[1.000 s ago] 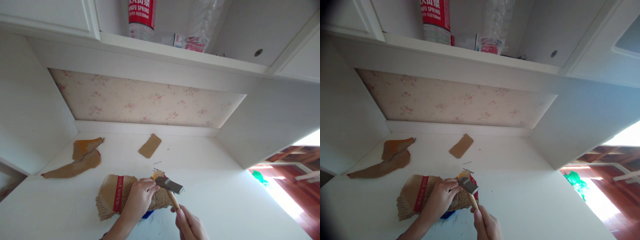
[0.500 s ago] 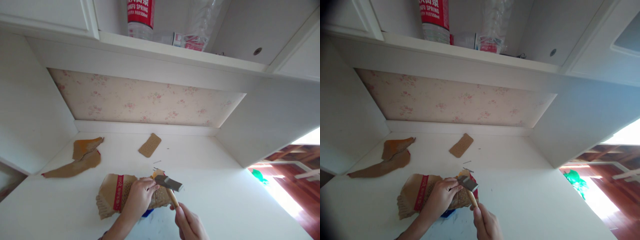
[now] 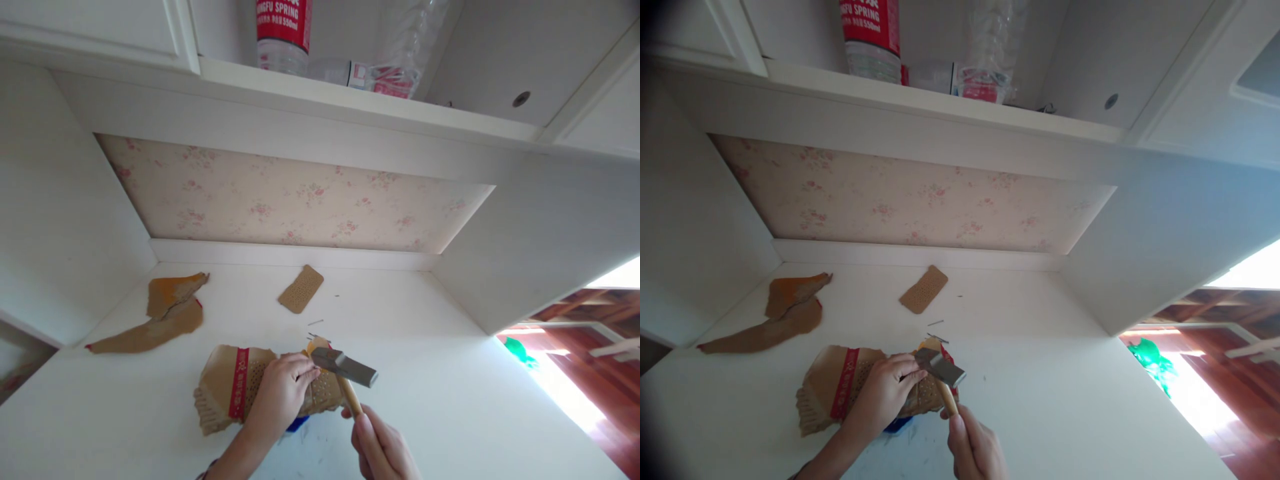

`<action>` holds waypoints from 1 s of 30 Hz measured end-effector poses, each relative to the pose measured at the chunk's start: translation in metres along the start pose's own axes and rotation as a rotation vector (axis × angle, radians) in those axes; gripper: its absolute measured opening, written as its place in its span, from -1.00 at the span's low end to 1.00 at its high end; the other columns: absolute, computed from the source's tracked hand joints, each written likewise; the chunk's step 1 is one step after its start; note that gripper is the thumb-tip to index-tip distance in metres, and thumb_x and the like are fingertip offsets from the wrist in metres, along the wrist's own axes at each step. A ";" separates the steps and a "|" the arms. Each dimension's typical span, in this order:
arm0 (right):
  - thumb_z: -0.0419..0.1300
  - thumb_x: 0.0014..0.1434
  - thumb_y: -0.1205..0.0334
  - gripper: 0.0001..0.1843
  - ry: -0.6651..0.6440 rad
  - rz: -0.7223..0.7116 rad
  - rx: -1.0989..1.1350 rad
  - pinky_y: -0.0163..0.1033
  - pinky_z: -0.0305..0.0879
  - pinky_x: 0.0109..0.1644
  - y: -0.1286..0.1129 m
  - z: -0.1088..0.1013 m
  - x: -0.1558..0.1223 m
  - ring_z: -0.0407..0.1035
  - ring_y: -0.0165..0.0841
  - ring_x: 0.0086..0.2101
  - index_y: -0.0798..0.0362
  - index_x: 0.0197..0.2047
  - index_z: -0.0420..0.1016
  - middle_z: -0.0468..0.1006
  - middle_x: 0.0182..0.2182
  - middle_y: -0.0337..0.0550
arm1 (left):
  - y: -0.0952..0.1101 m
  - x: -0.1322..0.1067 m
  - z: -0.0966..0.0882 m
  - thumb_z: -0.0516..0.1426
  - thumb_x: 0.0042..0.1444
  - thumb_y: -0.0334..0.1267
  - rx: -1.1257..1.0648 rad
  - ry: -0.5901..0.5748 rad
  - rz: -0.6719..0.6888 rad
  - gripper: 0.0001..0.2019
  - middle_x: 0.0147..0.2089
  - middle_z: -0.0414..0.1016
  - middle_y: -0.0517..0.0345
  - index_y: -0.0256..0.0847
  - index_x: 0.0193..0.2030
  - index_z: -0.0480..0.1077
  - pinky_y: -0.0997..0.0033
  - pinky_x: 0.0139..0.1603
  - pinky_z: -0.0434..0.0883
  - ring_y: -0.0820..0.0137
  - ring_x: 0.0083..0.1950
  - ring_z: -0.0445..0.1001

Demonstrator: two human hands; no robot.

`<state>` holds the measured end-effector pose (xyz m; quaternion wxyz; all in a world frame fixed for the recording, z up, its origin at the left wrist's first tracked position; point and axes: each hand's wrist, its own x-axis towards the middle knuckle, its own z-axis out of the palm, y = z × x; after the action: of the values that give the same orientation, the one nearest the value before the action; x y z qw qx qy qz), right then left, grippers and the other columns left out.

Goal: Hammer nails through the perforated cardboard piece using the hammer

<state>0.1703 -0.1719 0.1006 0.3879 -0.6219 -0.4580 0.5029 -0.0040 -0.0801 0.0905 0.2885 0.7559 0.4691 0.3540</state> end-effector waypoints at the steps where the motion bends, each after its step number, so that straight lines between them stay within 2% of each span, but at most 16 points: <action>1: -0.06 0.14 -0.46 -0.29 -0.013 0.006 -0.005 -0.40 -0.18 -0.64 -0.001 0.000 0.000 -0.09 -0.51 -0.63 0.05 -0.22 0.47 0.07 -0.62 -0.38 | 0.000 0.000 0.000 0.10 0.24 -0.34 0.002 -0.006 -0.011 -0.72 -0.45 0.53 0.13 -0.17 -0.47 0.53 0.42 -0.20 0.40 0.34 -0.33 0.52; 4: -0.04 0.16 -0.43 -0.33 -0.044 0.034 -0.030 -0.39 -0.27 -0.65 -0.003 -0.002 0.001 -0.11 -0.53 -0.64 0.05 -0.21 0.46 0.06 -0.62 -0.40 | 0.002 0.001 0.000 0.14 0.19 -0.37 -0.005 -0.016 -0.043 -0.79 -0.39 0.56 0.15 -0.15 -0.43 0.54 0.42 -0.21 0.39 0.35 -0.31 0.53; 10: -0.05 0.17 -0.43 -0.31 -0.041 0.000 0.026 -0.39 -0.20 -0.63 -0.009 -0.009 -0.001 -0.08 -0.53 -0.63 0.06 -0.18 0.45 0.06 -0.61 -0.40 | 0.005 -0.001 -0.001 0.20 0.13 -0.36 -0.034 -0.005 -0.071 -0.92 -0.25 0.60 0.12 -0.14 -0.32 0.55 0.40 -0.13 0.40 0.32 -0.21 0.54; 15: -0.06 0.22 -0.36 -0.36 -0.120 -0.013 -0.110 -0.37 -0.17 -0.60 -0.013 -0.015 0.002 -0.08 -0.52 -0.61 0.07 -0.21 0.45 0.04 -0.61 -0.40 | 0.004 0.000 -0.001 0.19 0.11 -0.38 -0.003 -0.009 -0.107 -0.88 -0.36 0.53 0.17 -0.17 -0.43 0.49 0.38 -0.21 0.39 0.35 -0.32 0.49; 17: -0.08 0.22 -0.38 -0.35 -0.135 0.006 -0.086 -0.37 -0.19 -0.61 -0.014 -0.016 0.002 -0.09 -0.52 -0.62 0.07 -0.18 0.43 0.04 -0.60 -0.40 | 0.004 0.000 0.000 0.20 0.08 -0.39 -0.013 0.007 -0.114 -0.94 -0.33 0.52 0.17 -0.17 -0.34 0.50 0.37 -0.20 0.39 0.37 -0.33 0.47; 21: -0.09 0.23 -0.36 -0.38 -0.125 0.034 -0.061 -0.37 -0.22 -0.62 -0.018 -0.017 0.001 -0.08 -0.51 -0.60 0.04 -0.15 0.41 0.07 -0.55 -0.37 | 0.001 -0.002 0.004 0.24 0.02 -0.41 -0.091 0.056 -0.127 -0.63 -0.15 0.48 0.16 -0.12 0.00 0.42 0.35 -0.15 0.43 0.41 -0.33 0.44; 26: -0.06 0.23 -0.36 -0.39 -0.150 0.009 -0.142 -0.36 -0.15 -0.59 -0.023 -0.019 0.003 -0.07 -0.49 -0.58 0.04 -0.20 0.43 0.04 -0.58 -0.39 | -0.001 -0.006 0.006 0.26 -0.02 -0.40 -0.133 0.061 -0.195 -0.50 -0.02 0.36 0.16 -0.06 0.09 0.34 0.36 -0.19 0.44 0.48 -0.38 0.38; 30: -0.10 0.24 -0.36 -0.40 -0.158 0.036 -0.095 -0.36 -0.18 -0.60 -0.028 -0.020 0.001 -0.08 -0.49 -0.59 0.03 -0.20 0.39 0.06 -0.57 -0.39 | 0.000 -0.006 0.006 0.25 0.00 -0.40 -0.145 0.057 -0.157 -0.49 -0.04 0.33 0.17 -0.04 0.12 0.32 0.34 -0.18 0.44 0.47 -0.38 0.35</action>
<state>0.1852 -0.1636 0.1305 0.3114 -0.6061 -0.4993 0.5352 -0.0014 -0.0863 0.0854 0.3561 0.6836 0.5080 0.3846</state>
